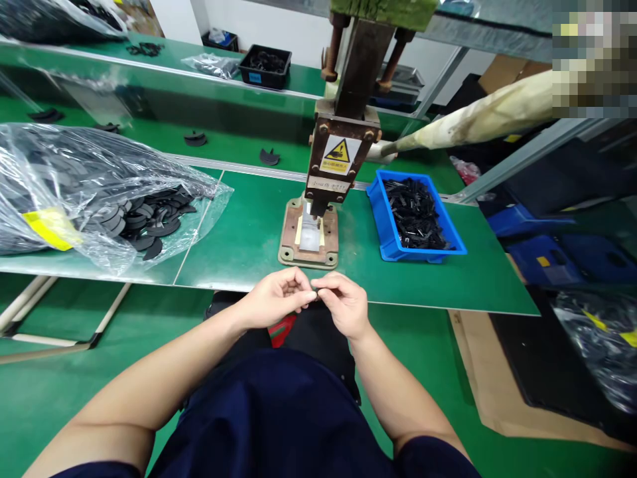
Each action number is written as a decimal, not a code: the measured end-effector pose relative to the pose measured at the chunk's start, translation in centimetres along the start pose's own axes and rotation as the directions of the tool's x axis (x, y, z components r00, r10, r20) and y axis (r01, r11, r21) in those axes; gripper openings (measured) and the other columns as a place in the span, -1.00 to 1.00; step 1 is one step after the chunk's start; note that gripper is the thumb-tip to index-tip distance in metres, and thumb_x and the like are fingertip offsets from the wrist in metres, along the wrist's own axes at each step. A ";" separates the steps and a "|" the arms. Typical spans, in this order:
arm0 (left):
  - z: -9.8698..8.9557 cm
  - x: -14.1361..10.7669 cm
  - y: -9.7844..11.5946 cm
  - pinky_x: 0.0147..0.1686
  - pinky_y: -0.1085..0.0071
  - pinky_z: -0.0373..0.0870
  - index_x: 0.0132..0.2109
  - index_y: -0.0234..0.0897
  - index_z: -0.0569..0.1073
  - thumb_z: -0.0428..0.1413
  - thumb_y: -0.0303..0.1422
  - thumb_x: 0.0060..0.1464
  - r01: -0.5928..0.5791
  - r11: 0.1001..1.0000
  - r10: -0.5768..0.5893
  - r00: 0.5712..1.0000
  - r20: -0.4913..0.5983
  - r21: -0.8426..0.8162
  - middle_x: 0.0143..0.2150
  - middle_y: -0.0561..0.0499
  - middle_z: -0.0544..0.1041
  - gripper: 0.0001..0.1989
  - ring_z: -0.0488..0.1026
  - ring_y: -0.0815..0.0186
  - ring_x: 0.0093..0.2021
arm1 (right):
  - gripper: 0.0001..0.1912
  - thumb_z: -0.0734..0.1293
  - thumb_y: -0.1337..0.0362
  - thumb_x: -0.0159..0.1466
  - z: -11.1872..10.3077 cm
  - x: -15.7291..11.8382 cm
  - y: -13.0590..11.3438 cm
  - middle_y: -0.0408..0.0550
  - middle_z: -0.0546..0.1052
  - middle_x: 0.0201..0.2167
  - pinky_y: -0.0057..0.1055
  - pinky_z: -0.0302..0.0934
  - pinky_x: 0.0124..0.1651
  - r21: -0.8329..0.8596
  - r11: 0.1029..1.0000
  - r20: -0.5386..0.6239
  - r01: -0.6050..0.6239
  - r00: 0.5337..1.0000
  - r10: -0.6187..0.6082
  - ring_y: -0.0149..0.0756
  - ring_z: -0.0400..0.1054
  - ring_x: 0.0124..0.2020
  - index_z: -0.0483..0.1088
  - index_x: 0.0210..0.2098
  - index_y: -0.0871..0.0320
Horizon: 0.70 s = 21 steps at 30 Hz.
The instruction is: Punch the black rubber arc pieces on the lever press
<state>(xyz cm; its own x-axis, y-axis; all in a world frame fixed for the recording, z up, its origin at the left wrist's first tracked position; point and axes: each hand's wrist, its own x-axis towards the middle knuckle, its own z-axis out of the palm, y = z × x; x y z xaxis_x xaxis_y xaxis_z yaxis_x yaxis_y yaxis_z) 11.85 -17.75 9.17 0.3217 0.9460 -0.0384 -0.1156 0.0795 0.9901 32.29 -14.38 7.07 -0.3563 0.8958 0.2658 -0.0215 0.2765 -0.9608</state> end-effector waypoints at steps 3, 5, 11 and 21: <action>0.0 0.1 -0.2 -0.39 0.40 0.55 -0.19 -0.21 0.42 0.39 -0.14 0.16 0.094 0.986 -0.079 0.990 0.113 -0.139 -0.41 0.06 0.53 -0.65 0.53 0.36 -0.44 | -0.83 0.46 0.13 0.34 -0.3 0.1 -0.8 -0.10 0.64 -0.29 -0.27 0.45 -0.09 -0.084 0.995 0.083 0.060 0.995 -0.053 -0.32 0.51 -0.25 0.66 -0.12 -0.03; -0.4 0.6 -0.4 -0.38 0.38 0.57 -0.08 -0.21 0.46 0.41 -0.11 0.12 0.073 0.985 -0.057 0.993 0.104 -0.158 -0.37 0.07 0.54 -0.61 0.55 0.35 -0.43 | -0.81 0.44 0.15 0.35 -0.6 0.3 -1.3 -0.11 0.62 -0.29 -0.26 0.44 -0.08 -0.127 0.988 0.085 0.091 0.993 -0.080 -0.32 0.50 -0.24 0.64 -0.06 -0.04; -5.2 6.6 -1.7 -0.25 0.33 0.59 -0.17 -0.24 0.52 0.38 -0.05 0.11 -0.154 0.975 0.199 0.928 -0.316 0.161 -0.35 0.03 0.61 -0.63 0.60 0.30 -0.37 | -0.74 0.42 0.16 0.37 -4.3 2.9 -4.3 -0.08 0.56 -0.15 -0.24 0.44 0.00 -0.210 0.961 -0.131 0.179 0.969 -0.210 -0.31 0.47 -0.13 0.55 0.04 -0.02; -8.8 13.9 -0.9 0.08 0.21 0.49 -0.13 -0.19 0.69 0.19 -0.30 0.31 -0.127 0.408 0.399 0.915 -0.052 0.904 -0.09 -0.08 0.71 -0.82 0.59 0.12 -0.01 | -0.40 0.37 -0.13 0.35 -8.9 11.5 -19.6 -0.03 0.47 0.12 -0.24 0.42 0.23 -0.388 0.642 -0.202 0.661 0.619 -0.759 -0.31 0.49 0.15 0.40 0.23 0.08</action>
<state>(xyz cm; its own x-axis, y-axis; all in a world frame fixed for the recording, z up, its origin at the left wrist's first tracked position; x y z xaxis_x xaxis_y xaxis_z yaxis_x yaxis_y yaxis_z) 8.14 -1.91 6.52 0.1998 0.9140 0.3532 0.7620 -0.3715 0.5304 36.88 -6.39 29.69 -0.0155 0.4146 0.9099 0.1131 0.9049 -0.4104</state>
